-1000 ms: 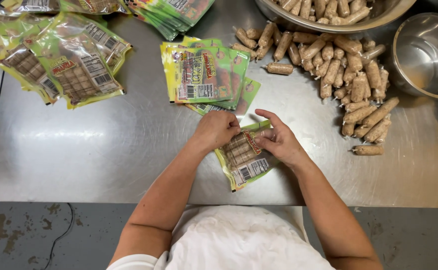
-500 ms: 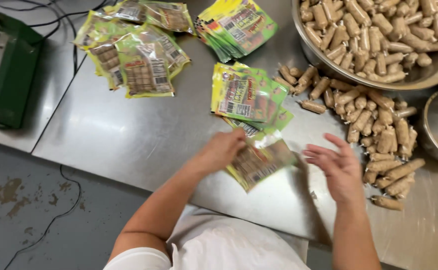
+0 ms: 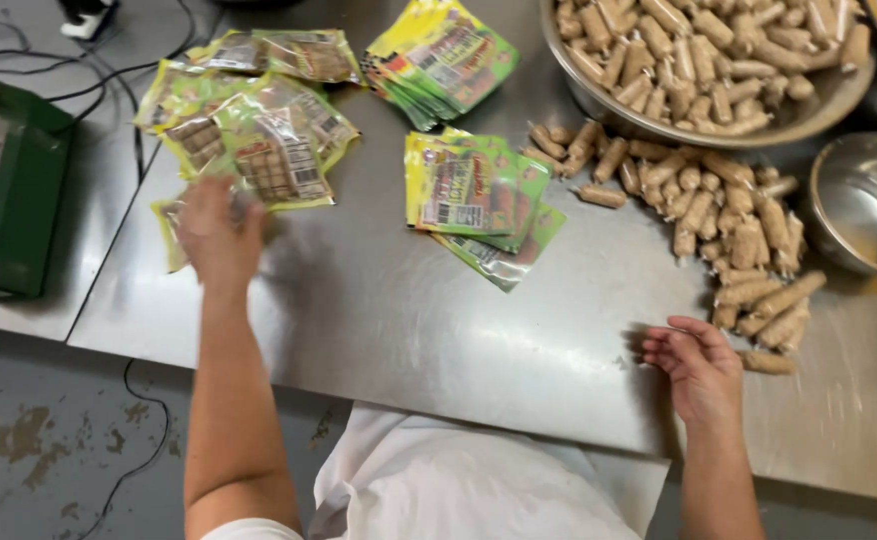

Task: Packaging small sausage-like food items into plastic bags on a production floor.

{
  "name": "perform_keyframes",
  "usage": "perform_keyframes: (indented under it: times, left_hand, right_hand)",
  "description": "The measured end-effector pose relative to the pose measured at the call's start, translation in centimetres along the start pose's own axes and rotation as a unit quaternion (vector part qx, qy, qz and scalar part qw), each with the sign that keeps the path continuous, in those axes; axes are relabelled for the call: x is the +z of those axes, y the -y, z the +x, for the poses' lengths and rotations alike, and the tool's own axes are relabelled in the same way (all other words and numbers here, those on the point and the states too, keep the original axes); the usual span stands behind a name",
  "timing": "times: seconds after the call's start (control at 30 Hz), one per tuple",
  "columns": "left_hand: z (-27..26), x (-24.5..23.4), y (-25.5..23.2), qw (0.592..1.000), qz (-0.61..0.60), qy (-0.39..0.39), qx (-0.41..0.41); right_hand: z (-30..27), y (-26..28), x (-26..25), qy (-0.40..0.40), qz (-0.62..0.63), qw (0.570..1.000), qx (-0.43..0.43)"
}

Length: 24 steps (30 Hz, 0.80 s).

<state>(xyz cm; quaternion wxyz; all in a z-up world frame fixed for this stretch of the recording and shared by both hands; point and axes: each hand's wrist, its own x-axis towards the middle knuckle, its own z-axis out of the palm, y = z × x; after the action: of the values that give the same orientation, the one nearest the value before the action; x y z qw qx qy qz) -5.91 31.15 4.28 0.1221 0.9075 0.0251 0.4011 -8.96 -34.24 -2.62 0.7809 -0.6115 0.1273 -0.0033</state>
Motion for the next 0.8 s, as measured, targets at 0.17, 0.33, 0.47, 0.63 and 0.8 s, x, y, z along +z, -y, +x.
perform_keyframes:
  times: [0.17, 0.33, 0.47, 0.63, 0.8]
  left_hand:
    - [-3.5, 8.5, -13.3, 0.986, -0.152, 0.057, 0.045]
    - [-3.0, 14.9, -20.0, 0.965, -0.151, 0.154, 0.148]
    - [-4.6, 18.7, -19.6, 0.959, -0.068, 0.217, 0.167]
    - [-5.1, 21.7, -19.1, 0.954, -0.035, 0.160, 0.252]
    - [-5.4, 22.7, -18.9, 0.963, 0.028, 0.064, 0.260]
  right_hand:
    - [1.0, -3.3, -1.8, 0.011, 0.013, 0.999, -0.038]
    - [3.8, -2.3, 0.1, 0.001, -0.075, 0.995, -0.072]
    - [7.9, -0.8, 1.9, 0.047, -0.216, 0.967, -0.129]
    - [16.7, 2.5, 11.7, 0.106, -0.411, 0.829, -0.366]
    - [24.5, 3.6, 23.3, 0.163, -0.663, 0.587, -0.435]
